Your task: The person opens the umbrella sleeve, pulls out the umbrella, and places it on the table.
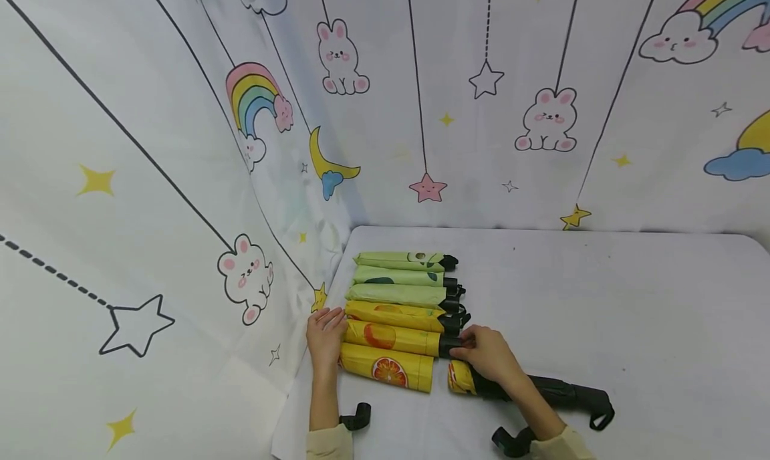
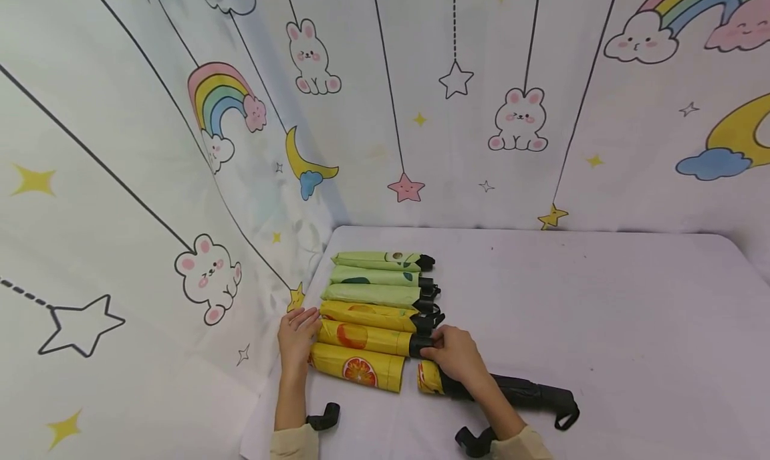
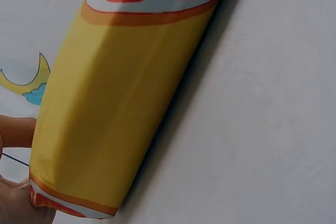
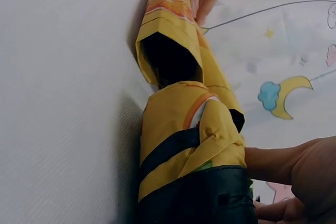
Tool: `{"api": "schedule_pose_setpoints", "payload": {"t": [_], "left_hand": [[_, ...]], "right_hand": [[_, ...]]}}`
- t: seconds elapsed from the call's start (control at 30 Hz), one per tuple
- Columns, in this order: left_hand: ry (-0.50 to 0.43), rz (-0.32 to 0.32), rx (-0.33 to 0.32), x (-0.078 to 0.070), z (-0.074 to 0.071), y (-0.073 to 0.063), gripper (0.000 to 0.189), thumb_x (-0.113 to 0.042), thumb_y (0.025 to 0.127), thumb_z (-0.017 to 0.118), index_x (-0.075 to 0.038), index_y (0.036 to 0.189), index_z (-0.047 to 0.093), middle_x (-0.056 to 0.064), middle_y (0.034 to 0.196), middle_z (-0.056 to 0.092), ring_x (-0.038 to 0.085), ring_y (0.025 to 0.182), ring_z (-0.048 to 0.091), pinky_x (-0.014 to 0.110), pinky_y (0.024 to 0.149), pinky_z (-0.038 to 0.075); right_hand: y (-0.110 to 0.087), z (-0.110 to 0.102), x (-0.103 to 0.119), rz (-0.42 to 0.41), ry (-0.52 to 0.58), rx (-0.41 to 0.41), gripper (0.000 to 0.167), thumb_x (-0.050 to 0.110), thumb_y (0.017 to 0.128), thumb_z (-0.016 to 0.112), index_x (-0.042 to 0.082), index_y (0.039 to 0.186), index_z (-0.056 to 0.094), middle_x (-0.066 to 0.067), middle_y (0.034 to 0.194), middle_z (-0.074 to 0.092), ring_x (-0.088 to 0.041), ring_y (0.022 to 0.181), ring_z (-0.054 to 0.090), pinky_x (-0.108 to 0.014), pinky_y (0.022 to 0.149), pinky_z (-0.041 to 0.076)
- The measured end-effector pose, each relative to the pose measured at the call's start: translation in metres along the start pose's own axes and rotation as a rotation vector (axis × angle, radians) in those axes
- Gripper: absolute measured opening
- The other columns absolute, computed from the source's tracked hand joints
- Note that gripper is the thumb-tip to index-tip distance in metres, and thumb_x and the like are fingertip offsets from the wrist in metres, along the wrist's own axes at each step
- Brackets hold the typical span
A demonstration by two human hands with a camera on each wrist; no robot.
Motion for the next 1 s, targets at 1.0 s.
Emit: {"api": "schedule_pose_setpoints", "payload": {"t": [1.0], "left_hand": [[-0.011,-0.036,-0.020,0.0051,-0.0012,0.0003,0.054,0.011,0.098,0.064,0.009,0.145,0.039,0.033,0.138,0.059,0.041,0.128,0.062,0.028,0.095,0.057]], "right_hand": [[-0.0019,0.0033,-0.0020,0.116,0.679,0.079,0.038,0.028,0.092,0.083,-0.001,0.116,0.079,-0.018,0.104,0.078,-0.031,0.090,0.077,-0.041,0.079,0.064]]}}
Point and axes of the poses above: each hand's wrist, its own y-axis towards the middle knuckle, its own z-axis out of the palm, x = y × z, the point moved 5 cm from there along y, towards the middle knuckle
